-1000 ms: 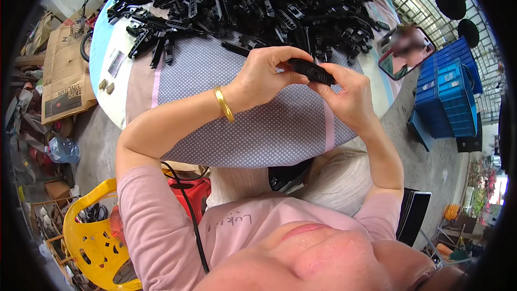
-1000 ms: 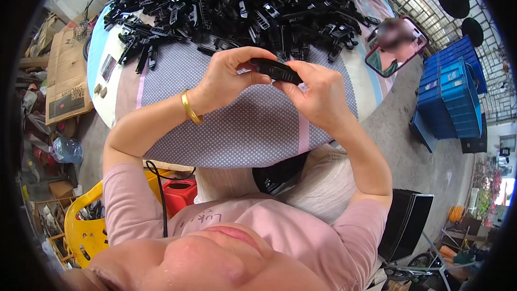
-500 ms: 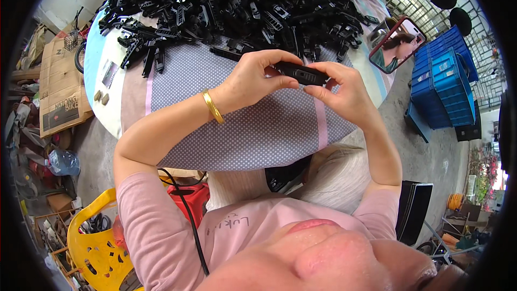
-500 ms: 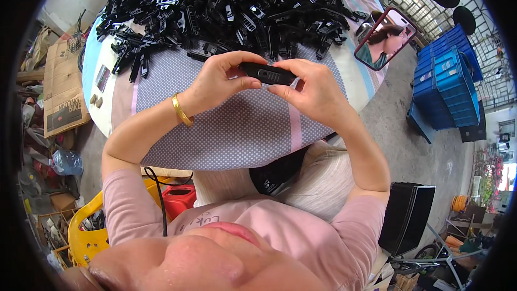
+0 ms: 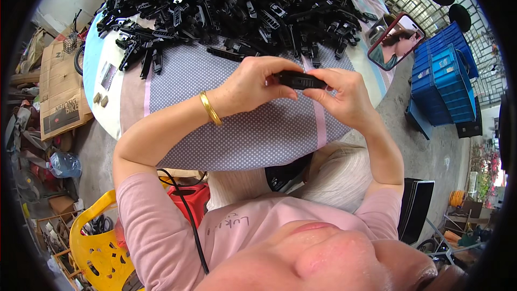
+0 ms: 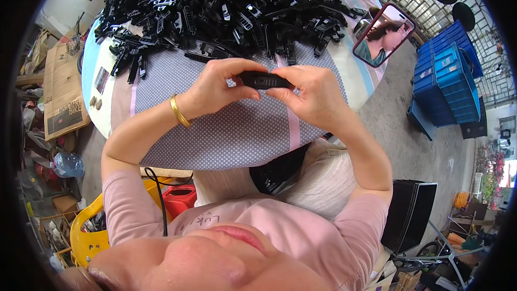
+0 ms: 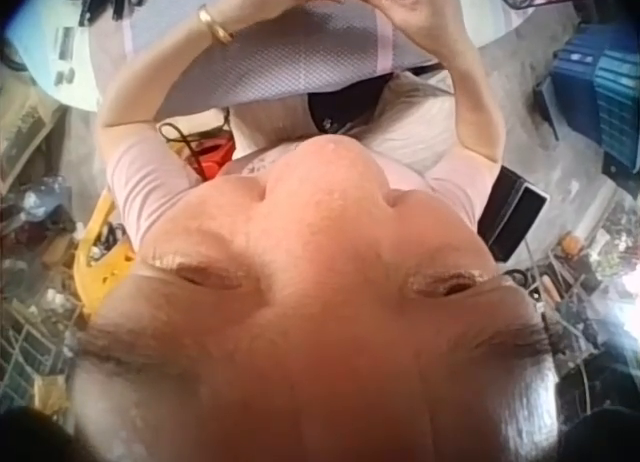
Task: The recorder is inspecting and sorting black plastic components on a workstation.
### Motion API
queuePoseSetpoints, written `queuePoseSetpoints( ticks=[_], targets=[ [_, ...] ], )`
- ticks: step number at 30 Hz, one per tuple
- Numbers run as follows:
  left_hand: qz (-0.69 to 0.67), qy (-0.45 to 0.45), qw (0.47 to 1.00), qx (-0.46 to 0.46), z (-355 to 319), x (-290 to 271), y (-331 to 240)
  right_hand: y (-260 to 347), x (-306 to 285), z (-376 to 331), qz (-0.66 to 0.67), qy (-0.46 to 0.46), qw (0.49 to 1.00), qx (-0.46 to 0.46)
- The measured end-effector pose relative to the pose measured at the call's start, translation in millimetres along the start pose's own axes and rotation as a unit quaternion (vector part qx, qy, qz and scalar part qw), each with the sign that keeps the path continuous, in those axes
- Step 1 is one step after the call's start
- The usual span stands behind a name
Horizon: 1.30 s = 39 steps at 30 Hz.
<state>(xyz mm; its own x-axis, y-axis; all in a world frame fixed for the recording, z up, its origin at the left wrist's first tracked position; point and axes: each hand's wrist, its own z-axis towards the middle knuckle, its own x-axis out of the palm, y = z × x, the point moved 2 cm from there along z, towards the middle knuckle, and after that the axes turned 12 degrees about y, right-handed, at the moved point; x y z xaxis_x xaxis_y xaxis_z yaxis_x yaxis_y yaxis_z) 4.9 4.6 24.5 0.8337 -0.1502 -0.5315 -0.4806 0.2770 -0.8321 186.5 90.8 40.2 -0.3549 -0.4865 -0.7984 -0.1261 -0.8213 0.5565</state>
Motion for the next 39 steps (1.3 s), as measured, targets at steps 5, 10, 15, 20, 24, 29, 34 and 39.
queuePoseSetpoints(
  ticks=[5, 10, 15, 20, 24, 29, 34, 39],
  targets=[
    [0.064, 0.111, 0.986, 0.104, -3, 7, -3, 6, -19, -11, 0.034, 0.183, 0.982, 0.011],
    [0.302, 0.039, 0.951, 0.058, -2, -20, -4, 22, -29, -34, 0.028, 0.376, 0.926, -0.026],
    [0.445, 0.024, 0.877, -0.181, -15, -61, 9, 24, -21, -53, -0.04, 0.417, 0.908, 0.013],
    [0.429, 0.037, 0.883, -0.187, -12, -53, 21, 17, -36, -29, -0.048, 0.36, 0.93, 0.052],
    [0.428, 0.055, 0.892, -0.135, -13, -36, 7, -4, -40, 42, -0.073, 0.069, 0.994, -0.036],
    [0.462, 0.061, 0.884, -0.019, -12, 5, -3, -71, -18, 144, -0.309, -0.044, 0.95, -0.019],
    [0.407, 0.064, 0.911, 0.006, -10, 7, -1, -88, -3, 192, -0.325, 0.068, 0.927, 0.176],
    [-0.06, -0.028, 0.996, -0.051, 0, 2, 4, -86, -9, 200, -0.353, 0.096, 0.899, 0.24]
  ],
)
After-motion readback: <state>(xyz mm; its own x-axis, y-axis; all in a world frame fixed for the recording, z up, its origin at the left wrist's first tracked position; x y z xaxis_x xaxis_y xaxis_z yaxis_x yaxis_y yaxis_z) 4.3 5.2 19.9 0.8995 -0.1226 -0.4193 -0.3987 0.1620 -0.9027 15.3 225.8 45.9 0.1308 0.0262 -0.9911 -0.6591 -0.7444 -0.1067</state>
